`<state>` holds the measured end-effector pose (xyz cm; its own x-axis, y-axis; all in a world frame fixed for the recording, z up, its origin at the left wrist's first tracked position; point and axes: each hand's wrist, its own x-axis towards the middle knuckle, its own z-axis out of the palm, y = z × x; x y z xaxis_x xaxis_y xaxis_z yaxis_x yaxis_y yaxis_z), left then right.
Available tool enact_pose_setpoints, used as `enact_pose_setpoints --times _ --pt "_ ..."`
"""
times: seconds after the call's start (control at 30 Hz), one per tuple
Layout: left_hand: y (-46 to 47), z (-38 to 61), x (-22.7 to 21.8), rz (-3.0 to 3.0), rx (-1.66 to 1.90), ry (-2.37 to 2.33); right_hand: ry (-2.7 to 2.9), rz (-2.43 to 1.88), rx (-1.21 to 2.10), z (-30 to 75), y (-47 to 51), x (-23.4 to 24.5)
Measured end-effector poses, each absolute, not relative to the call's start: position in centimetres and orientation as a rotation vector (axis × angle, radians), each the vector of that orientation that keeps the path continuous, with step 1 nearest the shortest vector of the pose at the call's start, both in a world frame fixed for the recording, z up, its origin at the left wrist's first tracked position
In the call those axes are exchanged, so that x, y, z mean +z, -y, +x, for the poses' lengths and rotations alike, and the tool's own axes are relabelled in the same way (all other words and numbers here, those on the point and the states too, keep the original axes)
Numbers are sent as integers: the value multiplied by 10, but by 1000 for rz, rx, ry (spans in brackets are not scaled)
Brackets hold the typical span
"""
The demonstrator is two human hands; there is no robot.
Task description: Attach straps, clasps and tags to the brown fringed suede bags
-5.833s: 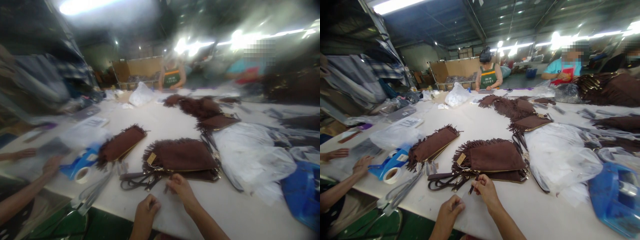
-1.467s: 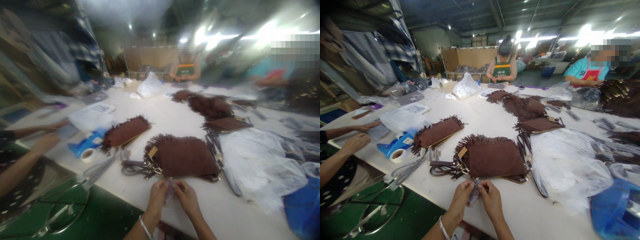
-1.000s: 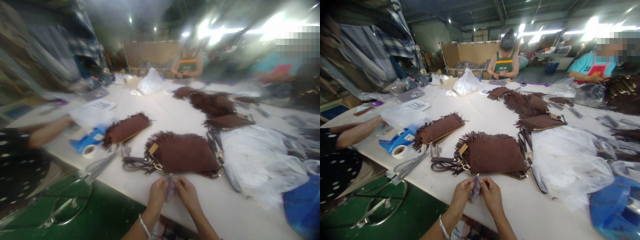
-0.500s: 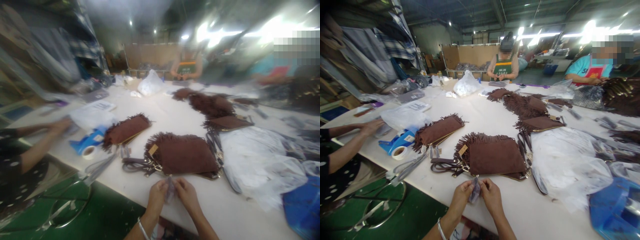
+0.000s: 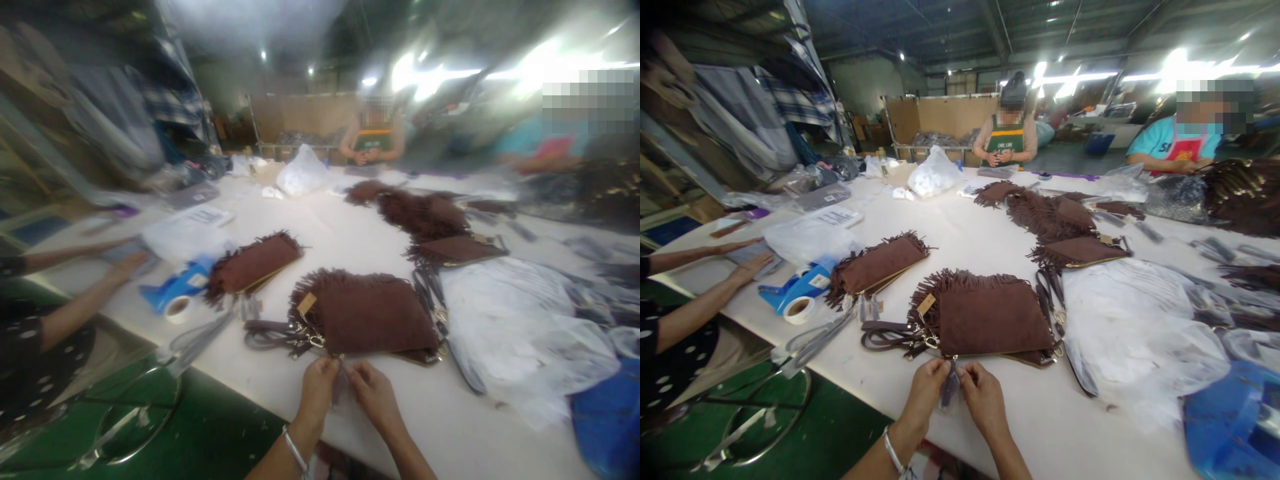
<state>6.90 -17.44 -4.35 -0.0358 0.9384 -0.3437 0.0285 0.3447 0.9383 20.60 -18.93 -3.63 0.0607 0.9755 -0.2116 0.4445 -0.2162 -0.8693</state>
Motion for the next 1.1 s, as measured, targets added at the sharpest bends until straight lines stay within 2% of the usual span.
enact_pose_setpoints --times 0.47,1.1 --pt "175 71 -42 997 962 -1389 1414 -1756 1135 206 187 -33" --pt "167 84 -51 749 1074 -1450 1390 -1792 969 193 190 -20"
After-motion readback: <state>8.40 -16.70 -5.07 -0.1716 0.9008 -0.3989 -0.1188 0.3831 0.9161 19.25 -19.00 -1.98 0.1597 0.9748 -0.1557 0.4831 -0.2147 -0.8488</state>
